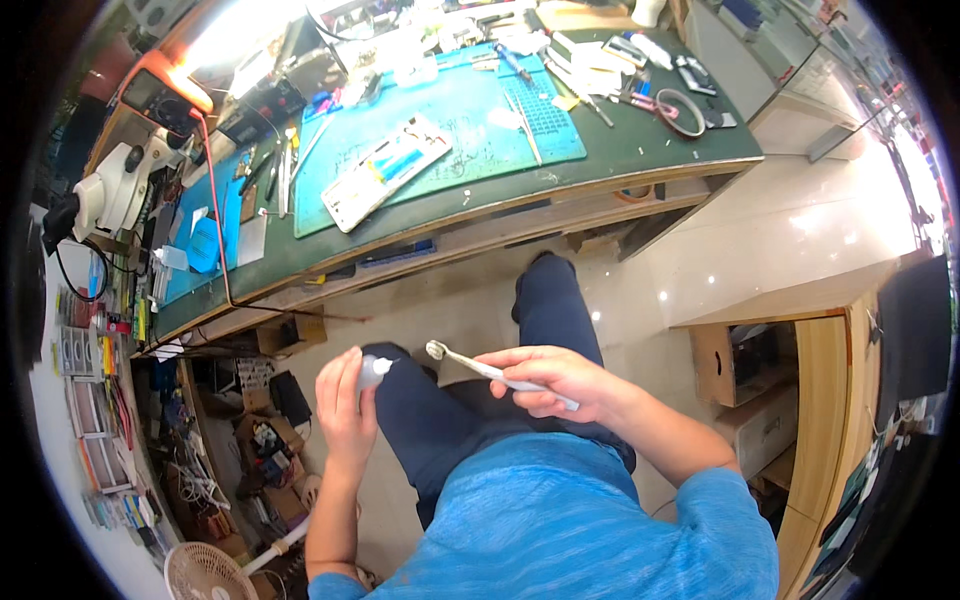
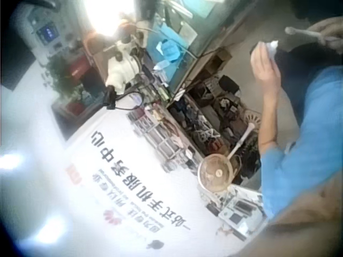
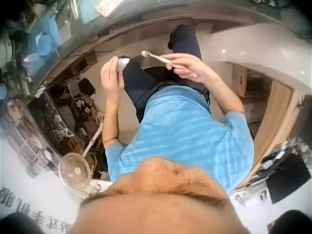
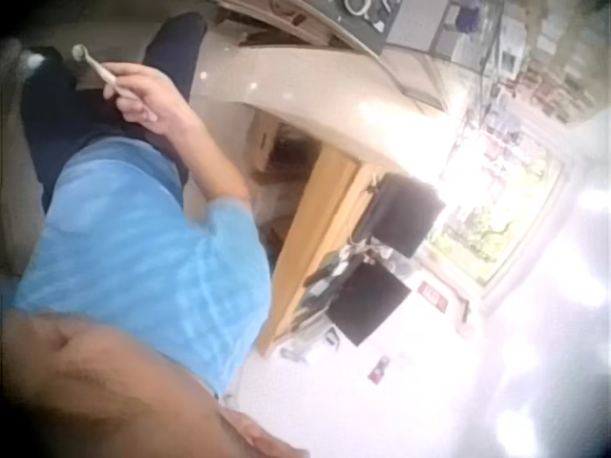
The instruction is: The person disassembles a smartphone, removes the battery, and cleans the internal components using a toothbrush and liquid. They then reassemble the phone and place the back cover on it.
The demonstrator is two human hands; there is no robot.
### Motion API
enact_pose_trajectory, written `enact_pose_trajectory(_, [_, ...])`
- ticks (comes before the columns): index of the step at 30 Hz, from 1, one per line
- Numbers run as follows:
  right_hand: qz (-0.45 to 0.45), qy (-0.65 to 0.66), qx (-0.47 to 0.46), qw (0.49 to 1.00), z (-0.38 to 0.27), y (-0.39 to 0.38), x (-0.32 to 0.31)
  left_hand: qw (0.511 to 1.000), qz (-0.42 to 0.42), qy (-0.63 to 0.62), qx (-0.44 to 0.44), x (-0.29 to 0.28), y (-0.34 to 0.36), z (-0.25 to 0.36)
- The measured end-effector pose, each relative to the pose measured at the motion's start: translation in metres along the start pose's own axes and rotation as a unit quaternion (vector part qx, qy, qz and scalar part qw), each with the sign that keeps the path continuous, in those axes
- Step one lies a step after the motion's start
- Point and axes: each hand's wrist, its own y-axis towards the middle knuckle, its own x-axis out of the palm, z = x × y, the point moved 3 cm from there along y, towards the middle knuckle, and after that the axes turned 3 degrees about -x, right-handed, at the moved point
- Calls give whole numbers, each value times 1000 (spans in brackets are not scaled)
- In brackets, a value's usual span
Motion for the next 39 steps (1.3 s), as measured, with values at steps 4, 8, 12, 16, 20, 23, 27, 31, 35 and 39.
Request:
enact_pose_trajectory(4, [-25, 61, 9, 998, -17, -6, -19, 985, -33, 118, 119, 15, 44, 20])
enact_pose_trajectory(8, [-37, 68, 15, 997, -23, -9, -23, 968, -60, 158, 188, 16, 69, 36])
enact_pose_trajectory(12, [-40, 52, 12, 998, -30, -11, -27, 957, -73, 180, 217, 18, 81, 43])
enact_pose_trajectory(16, [-38, 31, 11, 999, -37, -17, -25, 951, -90, 189, 228, 19, 86, 48])
enact_pose_trajectory(20, [-38, 23, 14, 999, -36, -18, -25, 948, -84, 196, 235, 18, 88, 53])
enact_pose_trajectory(23, [-38, 22, 15, 999, -35, -19, -26, 948, -90, 198, 233, 16, 89, 55])
enact_pose_trajectory(27, [-36, 22, 18, 999, -35, -19, -26, 946, -93, 204, 236, 15, 87, 57])
enact_pose_trajectory(31, [-35, 18, 24, 999, -35, -17, -25, 945, -91, 210, 235, 14, 86, 55])
enact_pose_trajectory(35, [-36, 21, 39, 998, -37, -16, -24, 955, -102, 181, 214, 12, 85, 51])
enact_pose_trajectory(39, [-41, 41, 60, 997, -44, -13, -12, 990, -109, 33, 77, 6, 74, 21])
